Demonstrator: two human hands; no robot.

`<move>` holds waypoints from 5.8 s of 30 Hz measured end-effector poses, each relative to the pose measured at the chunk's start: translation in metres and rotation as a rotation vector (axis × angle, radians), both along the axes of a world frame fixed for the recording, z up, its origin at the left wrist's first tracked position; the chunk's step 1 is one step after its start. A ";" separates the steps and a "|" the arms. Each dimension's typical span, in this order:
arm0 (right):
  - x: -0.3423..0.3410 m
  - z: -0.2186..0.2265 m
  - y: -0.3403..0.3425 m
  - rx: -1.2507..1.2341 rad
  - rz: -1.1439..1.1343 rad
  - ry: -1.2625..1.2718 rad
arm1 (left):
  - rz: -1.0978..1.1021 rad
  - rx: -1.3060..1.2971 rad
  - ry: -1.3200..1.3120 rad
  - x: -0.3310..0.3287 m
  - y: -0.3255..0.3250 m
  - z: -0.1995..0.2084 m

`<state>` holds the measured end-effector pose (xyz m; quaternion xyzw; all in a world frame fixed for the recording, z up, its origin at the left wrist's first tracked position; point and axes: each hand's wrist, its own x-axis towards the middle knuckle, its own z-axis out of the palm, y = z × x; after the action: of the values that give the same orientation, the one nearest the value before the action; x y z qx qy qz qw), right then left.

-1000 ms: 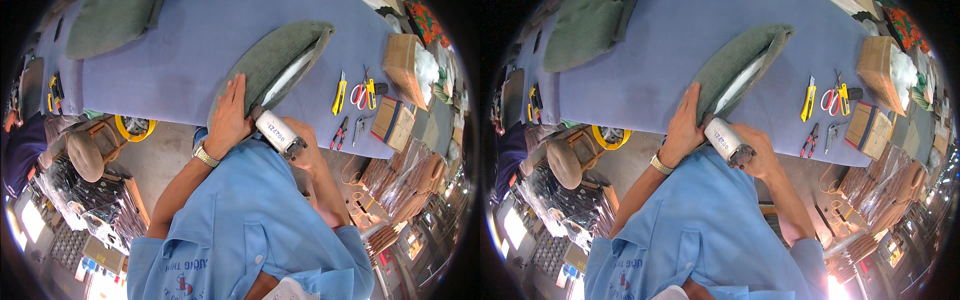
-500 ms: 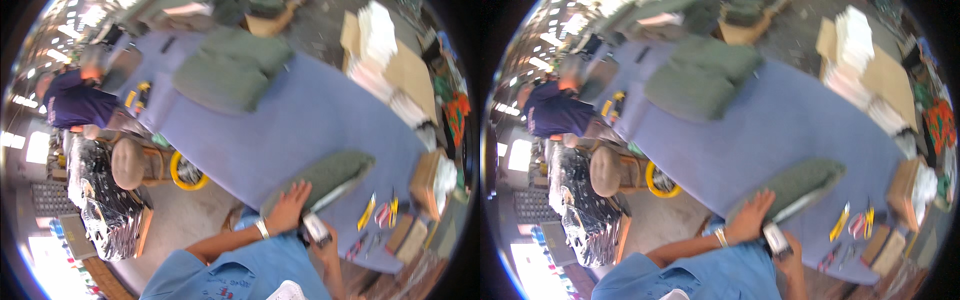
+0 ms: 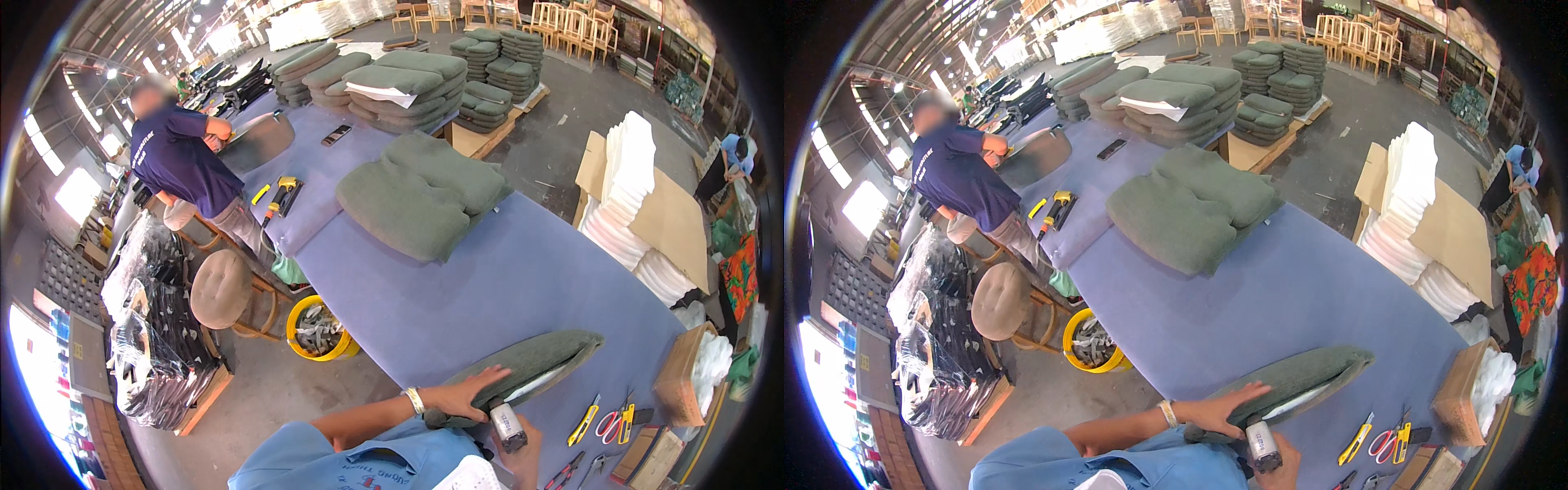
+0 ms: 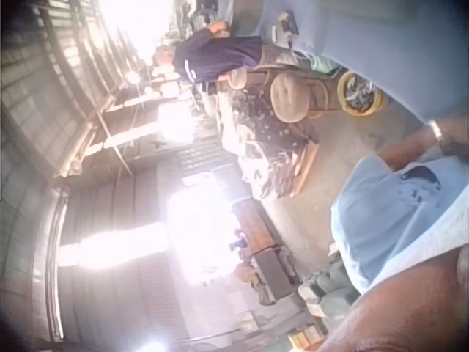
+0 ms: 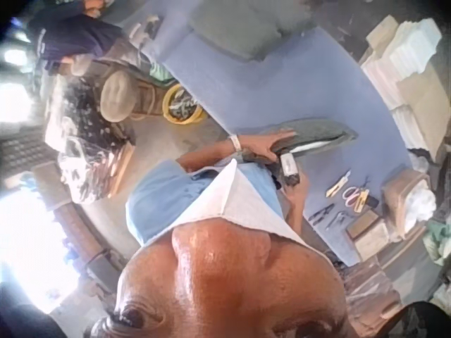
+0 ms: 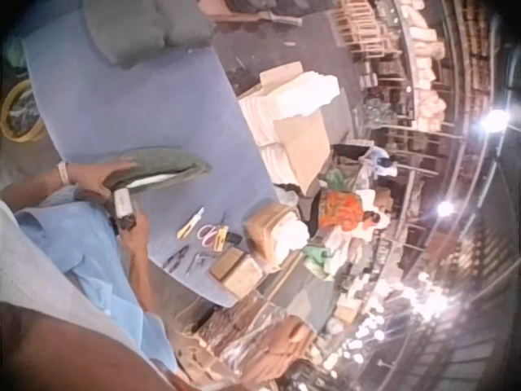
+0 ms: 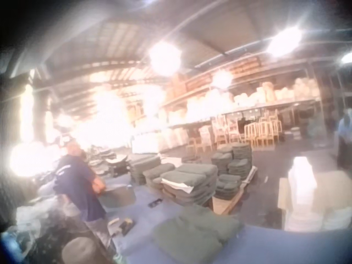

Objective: The person staples fabric onto cushion foam using a pneumatic staple gun, then trims excess fabric with a utility knife. They repeat this process on multiple cushions, stacking finished units on the table.

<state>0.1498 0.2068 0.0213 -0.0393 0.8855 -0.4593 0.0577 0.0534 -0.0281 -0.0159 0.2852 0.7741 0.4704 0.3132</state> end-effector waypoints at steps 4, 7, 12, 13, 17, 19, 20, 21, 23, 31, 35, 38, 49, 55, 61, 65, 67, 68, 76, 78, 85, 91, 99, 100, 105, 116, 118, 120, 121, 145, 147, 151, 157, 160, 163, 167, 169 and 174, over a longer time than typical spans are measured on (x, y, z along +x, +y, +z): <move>0.001 0.003 -0.004 0.002 -0.016 -0.001 | 0.064 0.100 -0.119 0.002 -0.021 -0.029; -0.003 0.000 -0.005 0.015 -0.025 -0.026 | 0.103 -0.153 -0.050 0.016 -0.009 -0.020; -0.002 -0.001 -0.006 -0.054 -0.043 -0.023 | 0.195 -0.331 0.014 0.031 0.006 -0.007; -0.001 -0.001 -0.008 -0.072 -0.054 -0.031 | 0.190 -0.345 0.013 0.032 0.007 -0.006; 0.004 -0.008 -0.006 -0.127 -0.087 -0.055 | 0.207 -0.376 0.073 0.035 0.008 -0.004; 0.020 -0.035 0.014 -0.080 -0.022 -0.125 | 0.222 -0.395 0.074 0.037 0.007 0.001; 0.025 -0.044 0.023 -0.049 -0.005 -0.155 | 0.211 -0.403 0.052 0.032 0.008 0.012; 0.024 -0.039 0.017 -0.107 -0.072 -0.125 | 0.199 -0.407 0.028 0.031 0.009 0.018; 0.027 -0.047 0.022 -0.111 -0.049 -0.148 | 0.210 -0.424 0.033 0.037 0.008 0.012; 0.021 -0.061 0.002 -0.236 -0.175 -0.044 | 0.238 -0.480 0.109 0.042 0.013 0.010; 0.005 -0.026 -0.003 -0.212 -0.066 -0.078 | 0.308 -0.441 0.186 0.038 0.018 0.001; 0.004 -0.009 -0.005 -0.046 0.058 -0.046 | 0.356 -0.358 0.240 0.042 0.006 0.000; 0.009 0.011 -0.015 -0.130 0.010 -0.194 | 0.308 -0.391 0.087 0.035 0.009 0.015; 0.005 0.010 -0.022 -0.165 -0.036 -0.235 | 0.320 -0.386 0.083 0.037 0.010 0.010; 0.015 0.009 -0.019 -0.107 -0.015 -0.173 | 0.312 -0.386 0.081 0.036 0.012 0.012; 0.015 0.011 -0.017 -0.195 0.007 -0.192 | 0.313 -0.388 0.152 0.037 0.012 0.009; 0.015 0.014 -0.017 -0.183 0.004 -0.221 | 0.305 -0.389 0.160 0.040 0.012 0.009; 0.014 0.016 -0.018 -0.177 0.004 -0.235 | 0.296 -0.381 0.129 0.039 0.012 0.013; 0.005 0.020 -0.027 -0.136 -0.028 -0.311 | 0.299 -0.301 0.111 0.036 0.009 0.004; 0.006 0.017 -0.028 -0.136 -0.022 -0.242 | 0.250 -0.247 0.099 0.030 0.003 0.000; 0.004 0.010 -0.033 -0.070 0.006 -0.118 | 0.253 0.058 -0.274 0.035 -0.051 -0.015; 0.006 0.006 -0.043 -0.091 -0.053 -0.110 | 0.376 -0.173 0.033 0.055 -0.024 -0.001; 0.012 0.013 -0.042 -0.059 -0.026 -0.122 | 0.422 -0.233 0.221 0.067 -0.013 0.009; 0.013 0.011 -0.043 -0.082 -0.024 -0.101 | 0.420 -0.234 0.241 0.067 -0.014 0.008; 0.014 0.016 -0.053 -0.123 -0.051 -0.176 | 0.386 -0.234 0.324 0.064 -0.022 0.007; 0.015 0.006 -0.057 -0.100 -0.038 -0.129 | 0.476 -0.088 0.310 0.076 -0.013 -0.005; 0.012 0.014 -0.056 -0.079 -0.052 -0.178 | 0.410 -0.065 0.400 0.067 -0.021 -0.013; 0.014 0.012 -0.061 -0.106 -0.076 -0.170 | 0.312 -0.056 0.510 0.069 -0.027 -0.008; 0.018 0.009 -0.062 -0.114 -0.100 -0.139 | 0.330 -0.036 0.461 0.074 -0.034 -0.013; -0.041 -0.011 -0.141 -0.116 -0.227 -0.076 | 0.121 -0.211 0.262 -0.025 -0.118 0.016; -0.051 -0.012 -0.154 -0.061 -0.237 -0.078 | 0.129 -0.060 0.361 -0.035 -0.133 -0.021; -0.039 0.004 -0.159 0.037 -0.356 -0.062 | 0.080 0.079 0.351 -0.031 -0.124 -0.023; -0.033 0.012 -0.159 0.023 -0.523 0.038 | -0.035 0.167 0.704 -0.046 -0.107 -0.020; -0.038 0.010 -0.168 -0.005 -0.593 0.025 | -0.152 0.207 0.749 -0.077 -0.112 -0.017; -0.049 0.007 -0.174 -0.020 -0.603 -0.055 | -0.119 0.241 0.661 -0.081 -0.123 -0.024; -0.047 -0.008 -0.185 -0.057 -0.665 0.026 | -0.030 0.251 0.480 -0.078 -0.121 -0.022; -0.048 -0.001 -0.180 -0.061 -0.670 0.023 | 0.015 0.219 0.451 -0.075 -0.111 -0.010; -0.058 0.015 -0.150 0.009 -0.543 -0.108 | 0.037 0.310 0.224 -0.071 -0.107 -0.010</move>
<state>0.0921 0.0569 0.0364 0.2242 0.8613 -0.4555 -0.0199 -0.0171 -0.1351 -0.0260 0.3662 0.7275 0.5551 0.1686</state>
